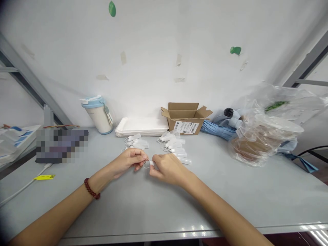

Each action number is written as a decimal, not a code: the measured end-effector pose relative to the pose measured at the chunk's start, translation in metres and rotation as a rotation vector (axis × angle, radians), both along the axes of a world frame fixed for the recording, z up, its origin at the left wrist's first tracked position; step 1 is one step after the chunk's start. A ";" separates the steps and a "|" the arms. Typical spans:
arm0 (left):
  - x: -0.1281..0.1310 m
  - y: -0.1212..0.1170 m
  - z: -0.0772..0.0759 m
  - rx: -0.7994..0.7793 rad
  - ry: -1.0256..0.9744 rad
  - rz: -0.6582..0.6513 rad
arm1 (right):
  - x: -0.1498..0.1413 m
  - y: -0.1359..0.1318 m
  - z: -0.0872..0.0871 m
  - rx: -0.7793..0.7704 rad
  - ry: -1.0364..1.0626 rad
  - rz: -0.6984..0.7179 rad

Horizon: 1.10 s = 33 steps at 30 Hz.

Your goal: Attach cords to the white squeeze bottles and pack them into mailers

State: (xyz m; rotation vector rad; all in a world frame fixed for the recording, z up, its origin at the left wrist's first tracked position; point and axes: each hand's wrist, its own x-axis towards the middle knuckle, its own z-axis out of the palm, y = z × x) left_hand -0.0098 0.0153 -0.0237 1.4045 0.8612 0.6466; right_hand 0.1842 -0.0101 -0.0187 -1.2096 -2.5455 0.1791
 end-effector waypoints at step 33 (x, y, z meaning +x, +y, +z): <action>0.004 -0.005 0.001 0.135 0.203 -0.045 | -0.006 -0.005 -0.002 -0.124 -0.055 -0.004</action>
